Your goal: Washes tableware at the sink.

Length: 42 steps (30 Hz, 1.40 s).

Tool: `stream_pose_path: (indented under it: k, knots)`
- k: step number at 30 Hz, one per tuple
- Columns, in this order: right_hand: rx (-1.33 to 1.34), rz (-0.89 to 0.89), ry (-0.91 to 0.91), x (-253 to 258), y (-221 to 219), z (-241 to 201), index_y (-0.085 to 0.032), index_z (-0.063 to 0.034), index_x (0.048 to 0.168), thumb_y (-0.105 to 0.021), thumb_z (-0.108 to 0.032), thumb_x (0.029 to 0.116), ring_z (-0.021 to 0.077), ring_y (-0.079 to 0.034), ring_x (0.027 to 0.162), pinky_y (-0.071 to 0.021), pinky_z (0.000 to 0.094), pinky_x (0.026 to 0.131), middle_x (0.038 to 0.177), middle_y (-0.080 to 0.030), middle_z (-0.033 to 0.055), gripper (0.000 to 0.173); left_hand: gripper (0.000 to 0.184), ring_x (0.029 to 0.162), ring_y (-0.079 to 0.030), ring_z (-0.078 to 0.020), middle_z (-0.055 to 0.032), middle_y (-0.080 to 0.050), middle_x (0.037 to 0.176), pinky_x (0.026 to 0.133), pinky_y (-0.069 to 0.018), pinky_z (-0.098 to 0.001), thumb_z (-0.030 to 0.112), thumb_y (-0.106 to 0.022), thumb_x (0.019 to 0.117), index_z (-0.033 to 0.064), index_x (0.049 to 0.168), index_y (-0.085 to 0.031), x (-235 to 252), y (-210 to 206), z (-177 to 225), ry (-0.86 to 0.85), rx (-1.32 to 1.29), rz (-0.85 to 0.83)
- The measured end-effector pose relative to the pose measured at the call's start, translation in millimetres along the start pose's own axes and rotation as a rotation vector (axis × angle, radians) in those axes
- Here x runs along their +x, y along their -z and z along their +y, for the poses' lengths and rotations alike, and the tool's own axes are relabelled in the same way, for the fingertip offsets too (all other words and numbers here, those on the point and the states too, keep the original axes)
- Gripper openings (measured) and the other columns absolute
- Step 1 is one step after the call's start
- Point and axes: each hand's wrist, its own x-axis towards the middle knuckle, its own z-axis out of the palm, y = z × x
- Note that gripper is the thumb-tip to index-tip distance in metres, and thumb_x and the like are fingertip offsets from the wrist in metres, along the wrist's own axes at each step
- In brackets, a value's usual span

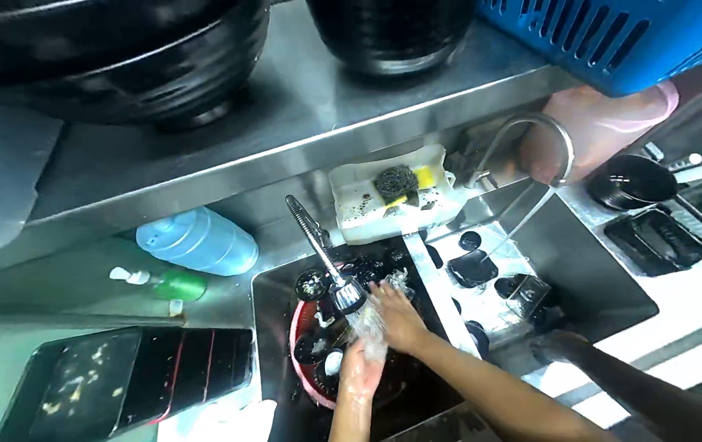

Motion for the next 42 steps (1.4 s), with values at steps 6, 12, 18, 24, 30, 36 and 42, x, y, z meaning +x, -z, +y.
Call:
stream_pose_path:
  k: [6, 12, 18, 24, 30, 36, 42]
  knots:
    - [0.375, 0.030, -0.192, 16.2, 41.9, 32.1, -0.052, -0.0121, 0.149, -0.042, -0.021, 0.1093, 0.0294, -0.062, 0.126, -0.0483, 0.0517, 0.108, 0.139, -0.062, 0.0146, 0.042, 0.045, 0.109, -0.070, -0.0356, -0.0233, -0.064, 0.130, 0.090, -0.0600, -0.0494, 0.005, -0.040, 0.1047, 0.0069, 0.150, -0.043, -8.0, 24.5, 9.5, 0.071, 0.020, 0.023]
    - [1.754, 0.046, -0.352, -15.8, 43.1, 3.2, -0.059, -0.0068, 0.131, -0.036, -0.030, 0.1100, 0.0250, -0.069, 0.099, -0.0585, 0.0449, 0.086, 0.112, -0.070, 0.0147, 0.039, 0.029, 0.096, -0.070, -0.0222, -0.0133, -0.070, 0.110, 0.082, -0.0601, -0.0378, 0.020, -0.059, 0.1028, 0.0039, 0.127, -0.058, -4.6, -23.6, -11.5, 0.194, 0.176, 0.143]
    - [1.944, 0.287, -0.492, -34.2, -0.4, -8.7, -0.056, -0.0090, 0.134, -0.028, -0.039, 0.1118, 0.0232, -0.068, 0.104, -0.0583, 0.0445, 0.089, 0.115, -0.069, 0.0127, 0.047, 0.057, 0.117, -0.065, -0.0254, -0.0140, -0.068, 0.127, 0.100, -0.0550, -0.0479, 0.047, -0.066, 0.0976, 0.0067, 0.137, -0.059, 15.9, -66.1, -29.5, 0.082, 0.514, 0.072]
    - [1.548, 0.322, -0.510, -59.1, -2.4, 2.2, -0.050, -0.0057, 0.142, -0.040, -0.035, 0.1113, 0.0229, -0.069, 0.101, -0.0595, 0.0420, 0.085, 0.116, -0.069, 0.0138, 0.044, 0.054, 0.104, -0.067, -0.0367, -0.0242, -0.070, 0.108, 0.094, -0.0530, -0.0581, 0.046, -0.060, 0.1016, -0.0031, 0.125, -0.063, 25.7, -75.8, -48.1, -0.285, 0.985, 0.307]
    - [1.411, 0.635, -0.775, -76.9, 33.4, 80.0, -0.048, 0.0022, 0.130, -0.048, -0.012, 0.1073, 0.0245, -0.067, 0.063, -0.0602, 0.0403, 0.056, 0.083, -0.067, 0.0169, 0.027, 0.039, 0.102, -0.071, -0.0217, -0.0129, -0.072, 0.114, 0.095, -0.0578, -0.0439, 0.033, -0.047, 0.1082, 0.0049, 0.127, -0.066, 32.5, -59.8, -46.9, -0.114, 1.314, -0.208]
    - [1.286, 0.819, -1.057, -89.9, 21.2, 186.3, -0.048, 0.0020, 0.125, -0.047, -0.013, 0.1057, 0.0227, -0.064, 0.060, -0.0576, 0.0386, 0.053, 0.085, -0.064, 0.0157, 0.024, 0.056, 0.128, -0.059, -0.0379, -0.0245, -0.059, 0.138, 0.107, -0.0476, -0.0557, 0.027, -0.061, 0.0986, 0.0038, 0.148, -0.048, 90.7, 17.6, 31.1, -0.266, 1.808, 0.338]
    - [1.160, 0.602, -1.279, -91.4, 0.5, 152.5, -0.060, 0.0069, 0.113, -0.049, -0.018, 0.1070, 0.0211, -0.057, 0.074, -0.0509, 0.0383, 0.067, 0.093, -0.061, 0.0171, 0.028, 0.091, 0.146, -0.033, -0.0460, -0.0253, -0.033, 0.159, 0.110, -0.0375, -0.0640, 0.043, -0.081, 0.0788, 0.0169, 0.156, -0.040, 130.2, 13.9, 73.4, -0.024, 2.234, 0.287]
